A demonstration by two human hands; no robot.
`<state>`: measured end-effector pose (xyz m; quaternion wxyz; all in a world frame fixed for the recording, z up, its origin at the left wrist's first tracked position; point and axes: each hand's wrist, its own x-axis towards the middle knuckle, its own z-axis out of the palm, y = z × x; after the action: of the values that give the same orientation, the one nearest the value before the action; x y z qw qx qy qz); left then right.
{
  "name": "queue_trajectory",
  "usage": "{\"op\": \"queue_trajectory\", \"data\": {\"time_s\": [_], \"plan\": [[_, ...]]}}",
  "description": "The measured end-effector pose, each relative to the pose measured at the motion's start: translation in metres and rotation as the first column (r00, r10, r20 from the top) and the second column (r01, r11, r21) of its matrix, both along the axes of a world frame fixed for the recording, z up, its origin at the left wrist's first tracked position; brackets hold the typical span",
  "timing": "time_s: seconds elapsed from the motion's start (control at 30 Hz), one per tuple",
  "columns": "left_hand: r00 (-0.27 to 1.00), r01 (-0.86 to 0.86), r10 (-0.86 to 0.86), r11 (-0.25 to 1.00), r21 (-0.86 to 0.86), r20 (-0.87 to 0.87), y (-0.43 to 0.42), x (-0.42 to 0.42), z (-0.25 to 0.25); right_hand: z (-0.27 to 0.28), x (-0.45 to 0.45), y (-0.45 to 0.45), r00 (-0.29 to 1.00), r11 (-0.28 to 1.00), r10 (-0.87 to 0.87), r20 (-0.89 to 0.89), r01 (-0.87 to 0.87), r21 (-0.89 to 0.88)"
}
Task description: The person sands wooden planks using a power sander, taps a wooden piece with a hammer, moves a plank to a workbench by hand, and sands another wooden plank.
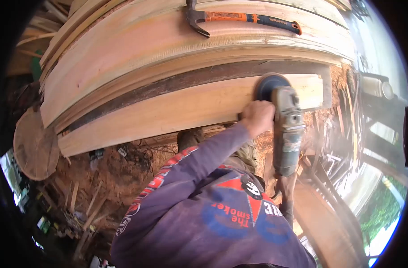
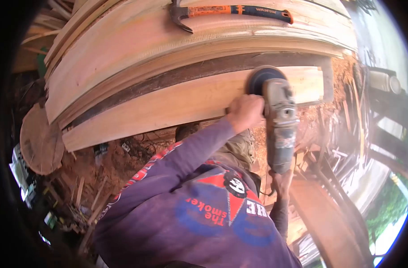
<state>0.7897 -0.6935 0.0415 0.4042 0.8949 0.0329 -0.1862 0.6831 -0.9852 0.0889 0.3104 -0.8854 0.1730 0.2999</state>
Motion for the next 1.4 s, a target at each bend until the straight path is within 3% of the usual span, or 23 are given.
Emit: {"op": "queue_trajectory", "data": {"time_s": [0.3, 0.43, 0.7, 0.8, 0.87, 0.93, 0.97, 1.0, 1.07, 1.13, 1.17, 1.3, 1.33, 1.4], "plan": [[0.913, -0.308, 0.319, 0.948, 0.083, -0.256, 0.191, -0.224, -0.012, -0.005, -0.1, 0.166, 0.889, 0.889, 0.457, 0.041, -0.457, 0.009], [0.822, -0.538, 0.538, 0.841, 0.052, -0.189, 0.232, -0.298, -0.017, -0.014, -0.102, 0.212, 0.769, 0.77, 0.638, 0.042, -0.639, 0.008], [0.78, -0.534, 0.545, 0.836, 0.127, -0.308, 0.255, -0.329, -0.016, -0.007, -0.098, 0.238, 0.668, 0.668, 0.744, 0.033, -0.744, 0.014], [0.703, -0.682, 0.672, 0.73, 0.046, -0.231, 0.244, -0.368, -0.027, -0.005, -0.085, 0.255, 0.624, 0.62, 0.776, 0.089, -0.781, 0.077], [0.612, -0.781, 0.757, 0.624, -0.02, -0.228, 0.233, -0.4, -0.041, 0.0, -0.062, 0.282, 0.482, 0.484, 0.873, 0.071, -0.875, -0.011], [0.504, -0.862, 0.854, 0.487, -0.139, -0.132, 0.225, -0.402, -0.025, -0.005, -0.04, 0.313, 0.37, 0.385, 0.915, 0.161, -0.92, -0.069], [0.404, -0.903, 0.905, 0.37, -0.217, -0.135, 0.217, -0.407, -0.035, -0.017, -0.028, 0.32, 0.276, 0.317, 0.909, 0.312, -0.945, -0.086], [0.297, -0.926, 0.943, 0.245, -0.288, -0.153, 0.21, -0.409, -0.047, -0.031, -0.012, 0.329, 0.185, 0.233, 0.931, 0.313, -0.965, -0.121], [0.231, -0.939, 0.97, 0.201, -0.28, -0.079, 0.202, -0.398, -0.048, -0.031, 0.011, 0.351, 0.125, 0.187, 0.929, 0.348, -0.971, -0.149], [0.226, -0.957, 0.965, 0.194, -0.217, -0.13, 0.196, -0.384, -0.037, -0.04, 0.03, 0.356, 0.06, 0.154, 0.89, 0.452, -0.973, -0.172], [0.174, -0.985, 0.946, 0.162, -0.064, -0.273, 0.2, -0.391, -0.049, -0.053, 0.029, 0.352, 0.078, 0.178, 0.886, 0.456, -0.968, -0.179], [0.174, -0.979, 0.947, 0.196, 0.058, -0.269, 0.209, -0.395, -0.072, -0.074, 0.041, 0.323, 0.02, 0.127, 0.881, 0.473, -0.972, -0.196], [0.155, -0.966, 0.933, 0.212, 0.148, -0.326, 0.21, -0.383, -0.05, -0.071, 0.048, 0.315, 0.011, 0.104, 0.877, 0.481, -0.98, -0.169], [0.193, -0.924, 0.97, 0.23, 0.307, -0.145, 0.214, -0.395, -0.077, -0.054, 0.072, 0.302, 0.022, 0.116, 0.875, 0.484, -0.98, -0.164]]}}
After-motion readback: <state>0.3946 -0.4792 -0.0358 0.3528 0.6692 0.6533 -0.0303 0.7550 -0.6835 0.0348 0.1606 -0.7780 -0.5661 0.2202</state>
